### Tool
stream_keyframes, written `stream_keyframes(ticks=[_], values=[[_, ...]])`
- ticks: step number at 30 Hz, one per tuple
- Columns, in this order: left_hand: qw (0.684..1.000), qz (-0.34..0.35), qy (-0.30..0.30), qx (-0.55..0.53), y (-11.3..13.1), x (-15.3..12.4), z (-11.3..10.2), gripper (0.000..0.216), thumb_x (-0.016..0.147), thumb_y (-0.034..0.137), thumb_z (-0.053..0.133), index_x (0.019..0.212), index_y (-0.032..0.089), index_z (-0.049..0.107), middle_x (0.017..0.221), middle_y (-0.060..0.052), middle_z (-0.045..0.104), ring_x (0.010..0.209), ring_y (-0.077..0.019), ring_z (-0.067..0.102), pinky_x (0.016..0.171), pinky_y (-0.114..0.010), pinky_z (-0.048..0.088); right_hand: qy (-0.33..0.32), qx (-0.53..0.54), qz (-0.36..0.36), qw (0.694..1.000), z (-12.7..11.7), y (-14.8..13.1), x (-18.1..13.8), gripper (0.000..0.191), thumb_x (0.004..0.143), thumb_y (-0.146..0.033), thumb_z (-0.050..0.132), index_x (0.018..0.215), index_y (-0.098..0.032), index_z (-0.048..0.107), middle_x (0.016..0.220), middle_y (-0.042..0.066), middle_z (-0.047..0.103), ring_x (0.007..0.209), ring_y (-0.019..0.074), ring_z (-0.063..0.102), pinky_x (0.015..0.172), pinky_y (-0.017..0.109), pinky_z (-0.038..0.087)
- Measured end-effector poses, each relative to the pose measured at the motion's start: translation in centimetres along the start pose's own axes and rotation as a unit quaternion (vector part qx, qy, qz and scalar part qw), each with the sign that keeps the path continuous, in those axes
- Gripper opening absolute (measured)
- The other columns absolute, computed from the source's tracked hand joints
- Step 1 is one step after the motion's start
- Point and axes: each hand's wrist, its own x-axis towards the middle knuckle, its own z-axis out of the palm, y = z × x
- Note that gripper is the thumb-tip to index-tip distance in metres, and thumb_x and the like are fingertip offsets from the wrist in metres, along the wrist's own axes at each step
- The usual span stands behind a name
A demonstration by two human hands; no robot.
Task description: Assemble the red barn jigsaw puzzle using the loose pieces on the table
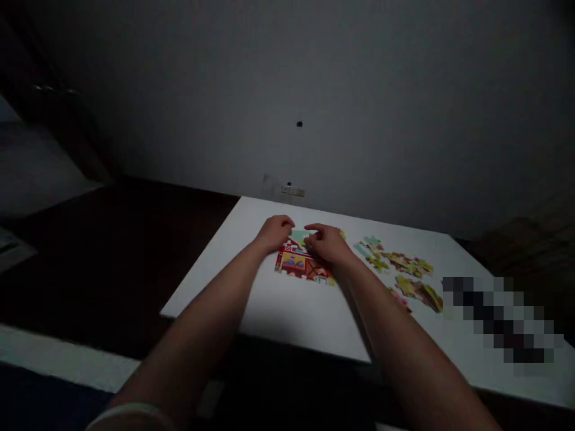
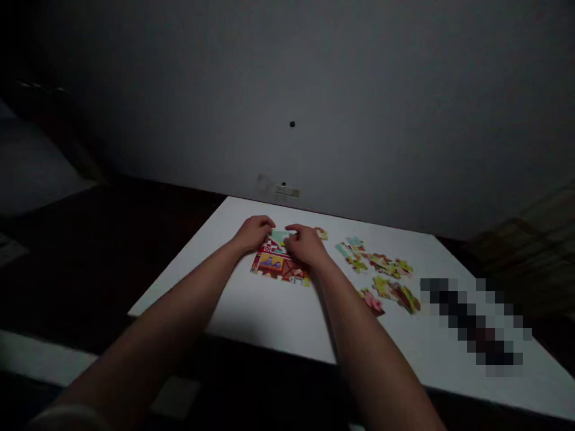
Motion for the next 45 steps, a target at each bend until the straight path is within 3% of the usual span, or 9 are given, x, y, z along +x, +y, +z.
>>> stream_keyframes(ticks=[4,13,21,26,35,45], values=[[1.0,0.025,-0.012,0.001,-0.1,0.1,0.3,0.026,0.085,0.015,0.064,0.099,0.017,0.085,0.095,-0.008,0.082,0.087,-0.0211,0.073,0.087,-0.033,0.057,0.009,-0.001,-0.024,1.0,0.1,-0.2,-0.6,0.043,0.094,-0.025,0.068,0.135,-0.016,0.078,0.083,0.002,0.079,0.07,0.0177,0.068,0.065,0.027,0.047],[0.997,0.04,-0.064,-0.015,-1.0,0.4,-0.2,0.021,0.085,0.026,0.072,0.098,0.017,0.086,0.091,-0.007,0.082,0.082,-0.0205,0.071,0.074,-0.031,0.054,0.061,-0.047,-0.053,0.996,1.0,-0.5,-1.1,0.041,0.099,-0.03,0.066,0.138,-0.022,0.076,0.108,0.007,0.084,0.093,0.0231,0.077,0.082,0.032,0.054],[0.997,0.023,-0.064,-0.027,-2.0,0.6,0.3,0.033,0.085,0.03,0.076,0.114,0.014,0.084,0.089,-0.008,0.08,0.077,-0.0193,0.069,0.07,-0.03,0.052,0.051,-0.078,-0.046,0.995,1.2,-0.7,-1.4,0.041,0.101,-0.029,0.063,0.139,-0.023,0.076,0.109,0.007,0.084,0.094,0.0227,0.076,0.08,0.031,0.051],[0.994,0.042,-0.086,-0.057,-2.2,0.9,0.5,0.026,0.089,0.033,0.075,0.105,0.015,0.085,0.094,-0.009,0.082,0.085,-0.0205,0.072,0.076,-0.031,0.055,0.056,-0.078,-0.039,0.995,1.0,-0.8,-1.5,0.037,0.1,-0.029,0.063,0.134,-0.023,0.077,0.106,0.007,0.084,0.091,0.023,0.075,0.078,0.032,0.049],[0.999,0.014,0.011,-0.032,-1.9,1.4,0.3,0.024,0.094,0.029,0.065,0.097,0.018,0.085,0.1,-0.01,0.084,0.097,-0.0247,0.076,0.094,-0.035,0.056,0.067,-0.054,-0.004,0.996,0.8,-0.7,-1.4,0.028,0.097,-0.026,0.064,0.121,-0.022,0.077,0.098,0.005,0.082,0.087,0.0204,0.072,0.073,0.03,0.047],[1.0,0.0,-0.027,-0.012,-0.7,0.7,-0.5,0.018,0.084,0.027,0.069,0.089,0.018,0.084,0.093,-0.009,0.083,0.091,-0.0244,0.075,0.087,-0.035,0.057,0.078,-0.024,0.02,0.996,0.2,-0.6,-1.1,0.013,0.091,-0.027,0.071,0.1,-0.023,0.08,0.099,0.005,0.083,0.087,0.0216,0.074,0.076,0.032,0.051]])
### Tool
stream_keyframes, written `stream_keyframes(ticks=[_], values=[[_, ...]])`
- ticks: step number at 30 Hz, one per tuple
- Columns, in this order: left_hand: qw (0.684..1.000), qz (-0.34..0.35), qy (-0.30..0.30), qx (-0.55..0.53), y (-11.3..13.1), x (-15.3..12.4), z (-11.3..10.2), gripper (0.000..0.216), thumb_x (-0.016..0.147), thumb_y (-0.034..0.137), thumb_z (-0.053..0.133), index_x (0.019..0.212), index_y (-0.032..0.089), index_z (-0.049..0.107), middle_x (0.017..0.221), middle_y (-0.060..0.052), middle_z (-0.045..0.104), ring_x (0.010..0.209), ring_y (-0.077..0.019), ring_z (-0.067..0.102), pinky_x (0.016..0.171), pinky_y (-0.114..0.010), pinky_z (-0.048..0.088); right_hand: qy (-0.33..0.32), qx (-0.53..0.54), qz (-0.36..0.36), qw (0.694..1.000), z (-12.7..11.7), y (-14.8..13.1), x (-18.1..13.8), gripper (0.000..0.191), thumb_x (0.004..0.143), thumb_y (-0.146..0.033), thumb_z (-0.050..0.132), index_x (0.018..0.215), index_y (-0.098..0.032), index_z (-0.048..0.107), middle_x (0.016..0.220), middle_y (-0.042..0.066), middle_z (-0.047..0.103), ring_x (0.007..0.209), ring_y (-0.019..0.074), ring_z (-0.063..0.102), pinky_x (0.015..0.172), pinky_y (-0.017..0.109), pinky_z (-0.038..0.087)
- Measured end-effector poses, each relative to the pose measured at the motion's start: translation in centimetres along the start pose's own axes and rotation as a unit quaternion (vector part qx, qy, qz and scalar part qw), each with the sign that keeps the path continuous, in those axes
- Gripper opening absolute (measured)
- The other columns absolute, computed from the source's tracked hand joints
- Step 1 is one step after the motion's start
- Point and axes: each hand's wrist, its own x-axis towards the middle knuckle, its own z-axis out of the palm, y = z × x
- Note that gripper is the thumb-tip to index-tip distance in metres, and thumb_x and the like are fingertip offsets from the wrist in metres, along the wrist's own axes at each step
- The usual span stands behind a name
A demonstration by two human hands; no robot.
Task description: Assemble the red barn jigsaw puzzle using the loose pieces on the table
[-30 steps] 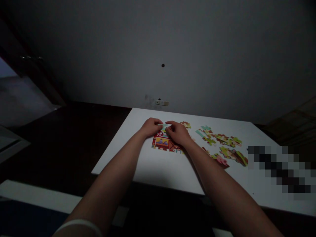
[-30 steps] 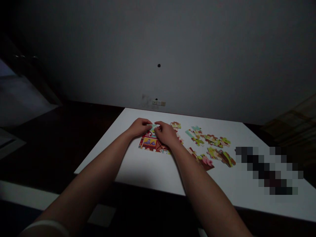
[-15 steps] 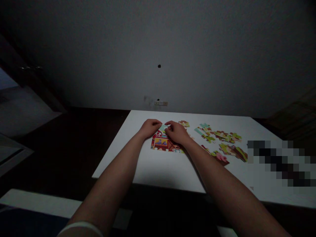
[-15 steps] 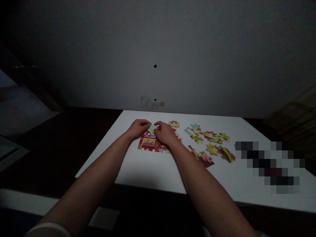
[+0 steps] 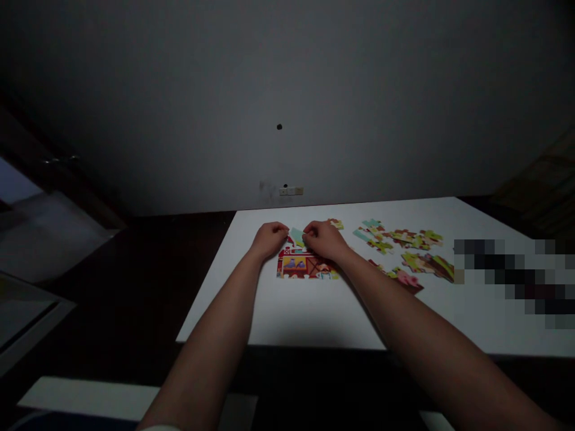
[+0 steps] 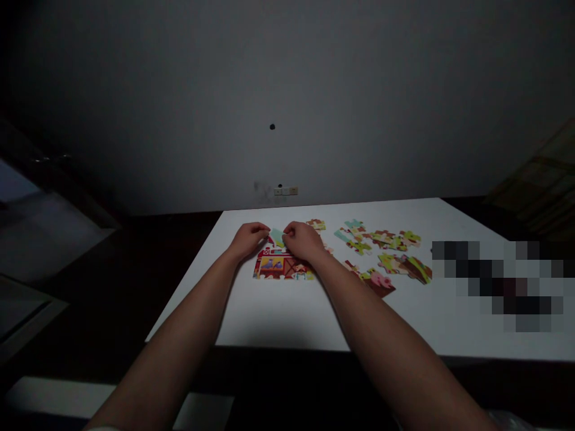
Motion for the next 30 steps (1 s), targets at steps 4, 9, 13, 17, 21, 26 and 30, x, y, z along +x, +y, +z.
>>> stream_keyframes(ticks=[4,9,13,17,21,26,30], values=[[1.0,-0.001,-0.026,0.011,0.4,-0.4,-0.2,0.016,0.082,0.024,0.07,0.087,0.018,0.084,0.091,-0.009,0.083,0.09,-0.0244,0.075,0.086,-0.036,0.057,0.017,0.01,-0.01,1.0,-0.2,0.2,0.1,0.016,0.092,-0.023,0.069,0.102,-0.021,0.082,0.098,0.006,0.083,0.089,0.0215,0.075,0.08,0.032,0.053],[0.999,0.002,-0.043,0.033,0.5,-0.5,-0.1,0.016,0.084,0.025,0.073,0.09,0.019,0.086,0.095,-0.009,0.084,0.094,-0.0257,0.075,0.086,-0.036,0.058,0.033,0.02,-0.012,0.999,-0.6,0.7,0.6,0.021,0.093,-0.023,0.069,0.106,-0.02,0.085,0.103,0.009,0.084,0.093,0.0233,0.077,0.084,0.032,0.056],[0.997,0.014,-0.055,0.05,0.5,-0.5,0.0,0.017,0.084,0.027,0.075,0.093,0.019,0.088,0.097,-0.009,0.085,0.095,-0.0258,0.075,0.088,-0.036,0.058,0.023,0.028,-0.008,0.999,-1.1,1.1,0.9,0.021,0.092,-0.021,0.071,0.106,-0.02,0.086,0.101,0.008,0.085,0.092,0.023,0.077,0.083,0.031,0.056],[0.996,0.018,-0.065,0.066,0.0,-0.4,0.1,0.02,0.084,0.03,0.076,0.096,0.019,0.088,0.095,-0.008,0.084,0.09,-0.0244,0.075,0.086,-0.035,0.058,0.003,0.02,-0.029,0.999,-1.3,1.4,0.8,0.019,0.092,-0.021,0.073,0.106,-0.019,0.086,0.098,0.007,0.085,0.088,0.0209,0.077,0.081,0.029,0.055],[0.994,0.009,-0.07,0.087,-0.5,-0.4,0.3,0.022,0.083,0.031,0.075,0.097,0.018,0.087,0.09,-0.007,0.082,0.084,-0.0223,0.073,0.08,-0.033,0.056,-0.026,-0.007,-0.032,0.999,-1.4,1.5,0.4,0.019,0.092,-0.022,0.078,0.109,-0.017,0.086,0.099,0.008,0.085,0.087,0.0207,0.077,0.083,0.029,0.056],[0.991,0.009,-0.078,0.106,-0.5,-0.5,0.2,0.019,0.082,0.033,0.078,0.093,0.02,0.086,0.088,-0.007,0.082,0.082,-0.0223,0.071,0.077,-0.032,0.054,-0.033,-0.043,-0.054,0.997,-1.3,1.7,0.4,0.02,0.094,-0.024,0.079,0.113,-0.018,0.085,0.106,0.009,0.085,0.096,0.0229,0.078,0.091,0.031,0.056],[0.988,0.022,-0.079,0.128,-0.3,-0.6,0.1,0.016,0.08,0.035,0.081,0.088,0.022,0.085,0.091,-0.007,0.082,0.084,-0.0227,0.071,0.081,-0.033,0.054,-0.041,-0.069,-0.083,0.993,-1.2,1.9,0.4,0.02,0.097,-0.024,0.077,0.115,-0.02,0.085,0.111,0.009,0.085,0.103,0.0245,0.077,0.095,0.033,0.055]])
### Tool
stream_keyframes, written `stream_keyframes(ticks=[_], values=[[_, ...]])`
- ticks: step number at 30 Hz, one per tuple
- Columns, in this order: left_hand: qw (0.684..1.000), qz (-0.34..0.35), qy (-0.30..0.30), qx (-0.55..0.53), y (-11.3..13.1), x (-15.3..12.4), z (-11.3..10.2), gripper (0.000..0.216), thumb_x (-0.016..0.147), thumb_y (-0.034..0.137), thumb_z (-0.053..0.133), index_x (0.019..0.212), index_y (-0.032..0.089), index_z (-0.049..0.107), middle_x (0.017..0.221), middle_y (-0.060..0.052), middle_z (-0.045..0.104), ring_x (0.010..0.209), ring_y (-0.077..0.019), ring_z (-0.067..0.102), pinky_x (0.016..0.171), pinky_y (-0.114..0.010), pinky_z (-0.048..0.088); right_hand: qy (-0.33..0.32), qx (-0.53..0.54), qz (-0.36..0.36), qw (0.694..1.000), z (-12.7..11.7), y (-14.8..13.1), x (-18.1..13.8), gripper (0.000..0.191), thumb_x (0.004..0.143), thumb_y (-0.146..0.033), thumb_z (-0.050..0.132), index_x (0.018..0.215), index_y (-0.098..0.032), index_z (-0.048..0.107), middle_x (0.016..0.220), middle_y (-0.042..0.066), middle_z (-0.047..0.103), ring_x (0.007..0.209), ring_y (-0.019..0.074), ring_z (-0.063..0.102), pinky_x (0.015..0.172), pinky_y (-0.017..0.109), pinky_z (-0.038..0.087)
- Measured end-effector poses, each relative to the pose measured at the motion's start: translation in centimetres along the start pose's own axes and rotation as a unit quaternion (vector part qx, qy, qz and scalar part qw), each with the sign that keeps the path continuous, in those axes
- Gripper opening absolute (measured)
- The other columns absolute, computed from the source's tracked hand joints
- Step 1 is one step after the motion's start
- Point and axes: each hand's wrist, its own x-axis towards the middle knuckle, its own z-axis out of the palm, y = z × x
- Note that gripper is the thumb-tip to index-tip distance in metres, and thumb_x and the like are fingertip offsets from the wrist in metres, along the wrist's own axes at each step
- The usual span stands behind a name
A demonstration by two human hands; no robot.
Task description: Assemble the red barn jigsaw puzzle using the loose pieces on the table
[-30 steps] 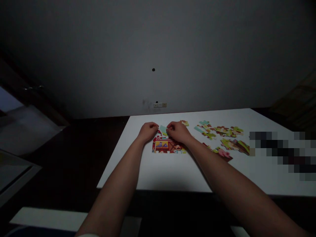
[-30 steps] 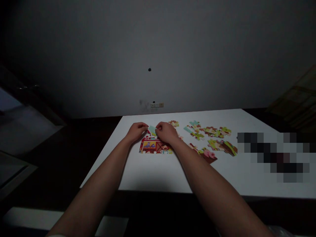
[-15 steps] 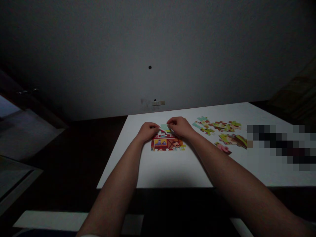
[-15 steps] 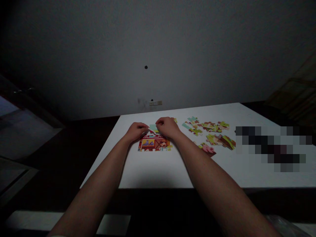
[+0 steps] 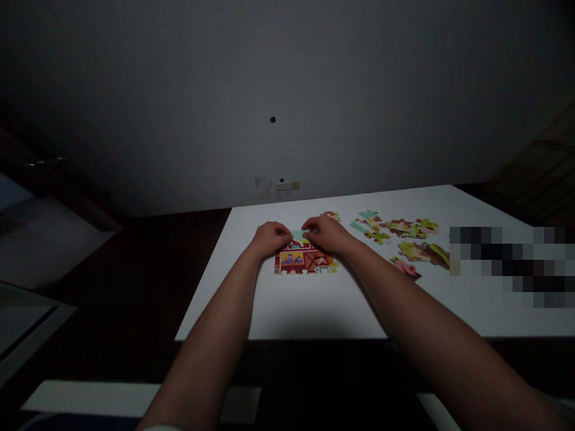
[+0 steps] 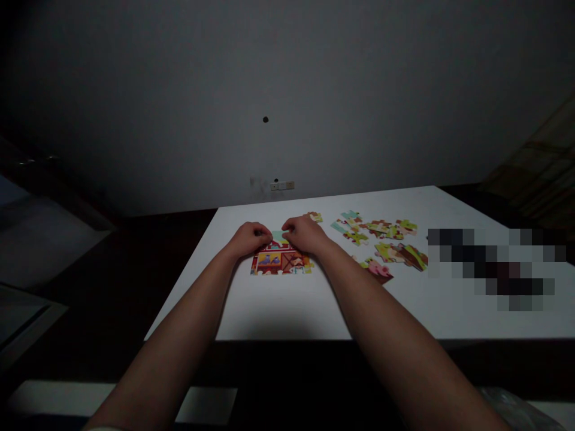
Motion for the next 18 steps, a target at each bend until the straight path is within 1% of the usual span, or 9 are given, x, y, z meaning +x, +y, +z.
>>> stream_keyframes(ticks=[4,7,11,13,16,18], values=[[0.999,0.007,0.01,0.032,0.4,-0.2,-0.1,0.026,0.076,0.046,0.089,0.089,0.023,0.085,0.097,-0.007,0.082,0.088,-0.0249,0.07,0.082,-0.035,0.053,-0.003,-0.049,-0.022,0.999,-0.2,-0.2,-0.2,0.019,0.098,-0.025,0.077,0.115,-0.023,0.085,0.116,0.01,0.083,0.114,0.0277,0.074,0.109,0.038,0.051],[0.999,0.006,0.014,0.048,0.8,-0.4,-0.2,0.034,0.074,0.048,0.093,0.096,0.023,0.085,0.101,-0.008,0.08,0.09,-0.0249,0.07,0.082,-0.035,0.052,0.002,-0.084,-0.037,0.996,-0.3,-0.5,-0.3,0.018,0.097,-0.027,0.079,0.113,-0.024,0.086,0.125,0.011,0.08,0.122,0.0295,0.071,0.118,0.041,0.045],[0.999,-0.002,0.008,0.045,1.0,-0.5,-0.4,0.039,0.074,0.048,0.093,0.101,0.022,0.084,0.101,-0.007,0.079,0.088,-0.0235,0.069,0.08,-0.034,0.051,-0.006,-0.094,-0.038,0.995,-0.4,-0.8,-0.4,0.018,0.098,-0.027,0.077,0.114,-0.023,0.086,0.123,0.013,0.08,0.121,0.0306,0.07,0.116,0.041,0.045],[0.999,0.001,0.009,0.046,1.1,-0.5,-0.4,0.039,0.073,0.048,0.093,0.1,0.022,0.084,0.101,-0.007,0.079,0.087,-0.0232,0.069,0.079,-0.034,0.051,-0.011,-0.099,-0.039,0.994,-0.5,-0.9,-0.4,0.017,0.102,-0.028,0.072,0.11,-0.022,0.086,0.118,0.014,0.082,0.119,0.0309,0.07,0.114,0.041,0.046],[0.999,0.003,0.01,0.041,1.1,-0.6,-0.3,0.031,0.078,0.047,0.088,0.097,0.022,0.084,0.097,-0.007,0.08,0.085,-0.0229,0.069,0.079,-0.034,0.051,-0.016,-0.106,-0.036,0.994,-0.7,-0.9,-0.3,0.033,0.11,-0.029,0.056,0.099,-0.021,0.086,0.109,0.014,0.083,0.112,0.0292,0.072,0.112,0.04,0.045],[1.0,-0.005,0.004,0.025,1.1,-0.7,-0.2,0.025,0.083,0.044,0.082,0.094,0.022,0.084,0.09,-0.006,0.08,0.084,-0.023,0.069,0.078,-0.034,0.052,-0.015,-0.109,-0.033,0.993,-0.9,-0.7,-0.2,0.038,0.112,-0.028,0.051,0.097,-0.021,0.086,0.108,0.014,0.083,0.11,0.0285,0.073,0.111,0.039,0.045]])
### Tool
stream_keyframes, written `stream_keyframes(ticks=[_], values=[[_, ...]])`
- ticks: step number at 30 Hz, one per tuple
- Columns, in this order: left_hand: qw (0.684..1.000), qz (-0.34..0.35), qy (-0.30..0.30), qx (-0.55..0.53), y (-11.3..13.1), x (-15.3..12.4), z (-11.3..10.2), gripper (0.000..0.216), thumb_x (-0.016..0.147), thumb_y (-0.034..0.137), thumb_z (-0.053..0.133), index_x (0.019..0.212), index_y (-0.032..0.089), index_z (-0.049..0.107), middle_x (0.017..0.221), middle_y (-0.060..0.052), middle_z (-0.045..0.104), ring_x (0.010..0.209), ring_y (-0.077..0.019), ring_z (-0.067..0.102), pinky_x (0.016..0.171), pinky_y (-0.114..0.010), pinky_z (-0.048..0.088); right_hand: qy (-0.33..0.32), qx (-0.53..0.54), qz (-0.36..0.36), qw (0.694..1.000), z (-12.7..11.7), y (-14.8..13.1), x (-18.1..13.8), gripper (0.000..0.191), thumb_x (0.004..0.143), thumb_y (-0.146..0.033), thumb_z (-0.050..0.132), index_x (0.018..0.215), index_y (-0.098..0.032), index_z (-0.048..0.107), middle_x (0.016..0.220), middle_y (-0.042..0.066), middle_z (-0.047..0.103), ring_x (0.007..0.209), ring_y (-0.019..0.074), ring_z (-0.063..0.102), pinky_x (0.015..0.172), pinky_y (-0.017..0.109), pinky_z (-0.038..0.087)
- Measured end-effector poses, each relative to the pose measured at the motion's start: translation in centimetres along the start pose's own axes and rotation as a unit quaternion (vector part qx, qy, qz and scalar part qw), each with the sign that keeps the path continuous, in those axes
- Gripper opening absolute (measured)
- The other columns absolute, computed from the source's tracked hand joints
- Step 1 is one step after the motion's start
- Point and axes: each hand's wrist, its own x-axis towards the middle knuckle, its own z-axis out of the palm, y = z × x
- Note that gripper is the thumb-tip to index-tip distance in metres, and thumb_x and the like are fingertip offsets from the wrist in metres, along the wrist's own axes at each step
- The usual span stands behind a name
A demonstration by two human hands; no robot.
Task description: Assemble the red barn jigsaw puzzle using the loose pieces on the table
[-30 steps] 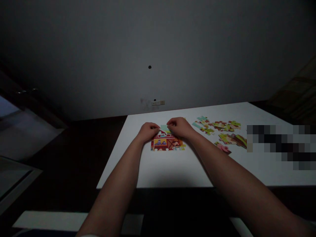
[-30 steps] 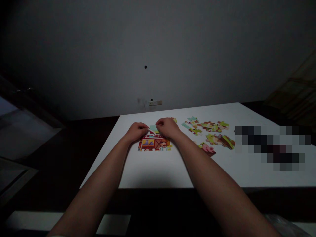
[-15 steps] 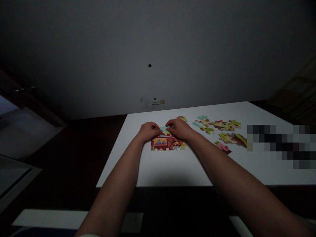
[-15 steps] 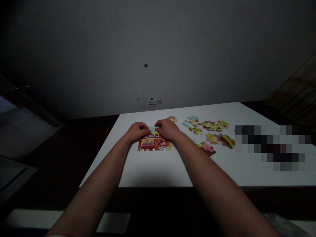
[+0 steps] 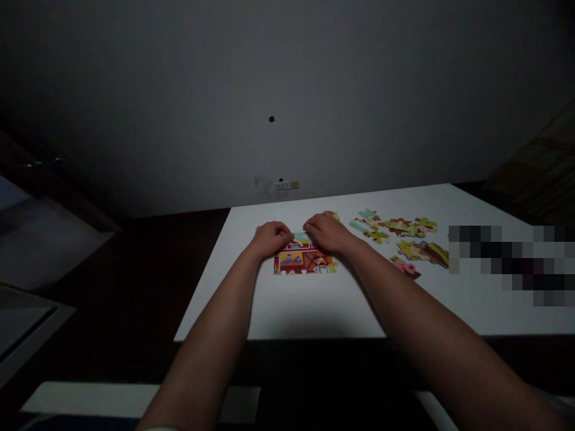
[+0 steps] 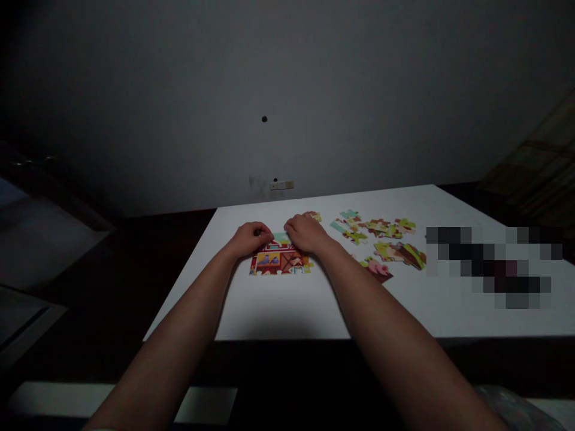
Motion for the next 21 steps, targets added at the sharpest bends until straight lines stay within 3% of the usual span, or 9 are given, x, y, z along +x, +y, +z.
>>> stream_keyframes(ticks=[3,11,16,21], values=[[1.0,-0.005,-0.006,-0.019,0.0,-0.1,0.1,0.023,0.085,0.042,0.078,0.094,0.022,0.084,0.087,-0.007,0.08,0.083,-0.0231,0.069,0.078,-0.034,0.052,0.006,0.005,-0.002,1.0,0.0,0.4,0.1,0.036,0.108,-0.025,0.052,0.101,-0.022,0.087,0.113,0.013,0.084,0.113,0.0296,0.073,0.11,0.039,0.046],[0.999,0.039,0.009,0.032,0.2,-0.1,0.1,0.033,0.074,0.045,0.092,0.099,0.023,0.085,0.104,-0.008,0.079,0.093,-0.0258,0.069,0.087,-0.038,0.053,0.019,0.022,0.0,1.0,0.4,1.0,0.1,0.035,0.098,-0.014,0.056,0.106,-0.023,0.089,0.119,0.012,0.084,0.119,0.0314,0.072,0.115,0.041,0.044],[0.999,0.02,0.027,-0.026,-0.6,0.6,0.5,0.021,0.089,0.034,0.073,0.101,0.021,0.084,0.1,-0.008,0.081,0.092,-0.0239,0.07,0.087,-0.035,0.054,0.019,0.01,0.018,1.0,0.4,1.1,0.0,0.038,0.098,-0.013,0.054,0.112,-0.022,0.088,0.122,0.012,0.083,0.123,0.0319,0.07,0.115,0.042,0.045],[0.998,0.002,0.063,-0.006,-1.2,1.2,0.4,0.026,0.095,0.023,0.061,0.109,0.019,0.083,0.11,-0.009,0.083,0.1,-0.0238,0.073,0.092,-0.034,0.054,0.006,-0.012,0.005,1.0,0.3,0.7,-0.1,0.03,0.092,-0.015,0.062,0.105,-0.023,0.089,0.117,0.012,0.084,0.119,0.0332,0.071,0.114,0.042,0.046]])
